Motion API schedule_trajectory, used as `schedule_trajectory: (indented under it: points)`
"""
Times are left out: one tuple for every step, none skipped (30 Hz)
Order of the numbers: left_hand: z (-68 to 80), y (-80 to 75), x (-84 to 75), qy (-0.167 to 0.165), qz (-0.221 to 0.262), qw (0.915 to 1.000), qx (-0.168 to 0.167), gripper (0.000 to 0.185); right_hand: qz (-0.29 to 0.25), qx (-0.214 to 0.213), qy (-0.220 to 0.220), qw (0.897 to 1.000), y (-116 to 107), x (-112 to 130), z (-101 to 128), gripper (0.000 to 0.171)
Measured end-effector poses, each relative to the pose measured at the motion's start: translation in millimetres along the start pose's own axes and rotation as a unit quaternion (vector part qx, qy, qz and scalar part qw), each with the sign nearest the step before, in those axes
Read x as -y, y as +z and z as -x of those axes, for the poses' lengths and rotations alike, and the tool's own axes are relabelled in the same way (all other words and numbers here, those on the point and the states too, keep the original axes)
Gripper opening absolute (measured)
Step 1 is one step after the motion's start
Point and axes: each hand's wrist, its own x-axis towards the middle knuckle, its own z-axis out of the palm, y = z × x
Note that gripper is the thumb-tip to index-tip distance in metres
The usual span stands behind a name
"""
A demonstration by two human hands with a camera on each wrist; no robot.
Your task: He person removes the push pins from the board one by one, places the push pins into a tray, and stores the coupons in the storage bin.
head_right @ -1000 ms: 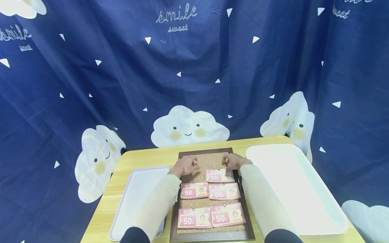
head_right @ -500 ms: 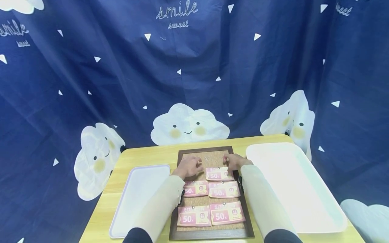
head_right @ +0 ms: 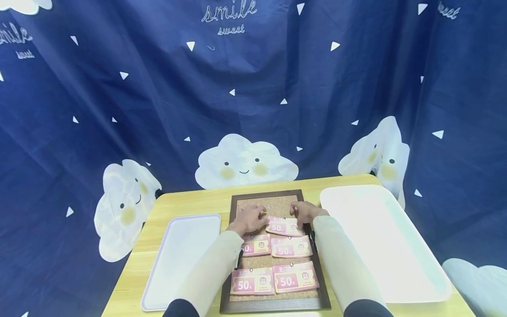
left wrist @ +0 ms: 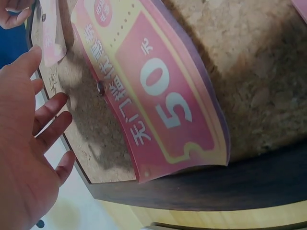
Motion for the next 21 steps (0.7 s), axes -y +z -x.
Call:
schedule_trajectory:
  points:
    - [-0.2,0.3,-0.8,0.002,0.002,1.0000,-0.003,0.048,0.000,0.000,-0.002,1.000,0,0,0,0.052]
    - [0.0,0.4,-1.7,0.003,0.003,1.0000,-0.005,0.047,0.001,-0.001,-0.003,1.000,0,0,0,0.052]
    - [-0.2,0.8,-2.4,0.004,0.006,1.0000,-0.005,0.047,0.001,-0.002,-0.005,1.000,0,0,1,0.052]
    - [-0.5,1.1,-3.0,0.006,0.007,0.9999,-0.006,0.047,0.000,-0.003,-0.005,1.000,0,0,1,0.052]
    - [-0.6,1.3,-3.7,0.006,0.007,0.9999,-0.006,0.047,0.000,-0.005,-0.008,1.000,0,0,1,0.051]
    - [-0.7,1.4,-4.4,0.006,0.007,0.9999,-0.007,0.047,-0.001,-0.006,-0.007,1.000,0,0,0,0.050]
    - [-1.1,1.8,-4.8,0.006,0.006,0.9999,-0.008,0.047,0.001,-0.010,-0.008,1.000,0,0,0,0.048]
    - [-1.5,2.1,-5.1,0.006,0.006,0.9999,-0.007,0.047,0.003,-0.014,-0.008,1.000,1,-1,0,0.046]
    - [-2.1,2.6,-5.4,0.007,0.006,0.9999,-0.007,0.048,0.001,-0.018,-0.007,1.000,1,-1,-1,0.043]
    - [-2.6,3.1,-5.6,0.007,0.006,0.9999,-0.006,0.048,0.003,-0.022,-0.009,1.000,1,-2,-1,0.041]
    - [-3.2,3.6,-6.0,0.008,0.008,0.9999,-0.005,0.048,0.007,-0.028,-0.011,1.000,1,-2,-2,0.038]
    - [-3.8,4.2,-6.3,0.009,0.010,0.9999,-0.003,0.049,0.010,-0.034,-0.011,0.999,1,-3,-2,0.035]
    - [-4.5,4.7,-6.8,0.011,0.013,0.9998,-0.003,0.049,0.013,-0.040,-0.013,0.999,1,-3,-3,0.032]
    - [-5.0,5.3,-7.4,0.013,0.015,0.9998,-0.001,0.049,0.014,-0.044,-0.014,0.999,1,-4,-3,0.030]
    - [-5.6,6.0,-8.1,0.015,0.016,0.9998,0.001,0.049,0.013,-0.048,-0.014,0.999,1,-4,-3,0.028]
    - [-6.2,6.7,-9.1,0.016,0.018,0.9997,0.002,0.049,0.016,-0.052,-0.013,0.998,1,-4,-4,0.026]
    - [-6.6,7.4,-10.2,0.017,0.021,0.9996,0.003,0.049,0.014,-0.054,-0.010,0.998,0,-4,-4,0.025]
    - [-6.9,7.9,-11.3,0.018,0.024,0.9996,0.003,0.048,0.010,-0.054,-0.006,0.998,0,-4,-4,0.024]
    - [-7.2,8.4,-12.6,0.018,0.026,0.9995,0.002,0.048,0.006,-0.055,-0.001,0.998,0,-4,-4,0.023]
    - [-7.4,8.9,-13.8,0.018,0.024,0.9995,0.003,0.048,0.001,-0.055,0.002,0.998,0,-4,-4,0.023]
    - [-7.5,9.3,-15.1,0.018,0.025,0.9995,0.003,0.047,0.000,-0.057,0.005,0.998,0,-4,-4,0.022]
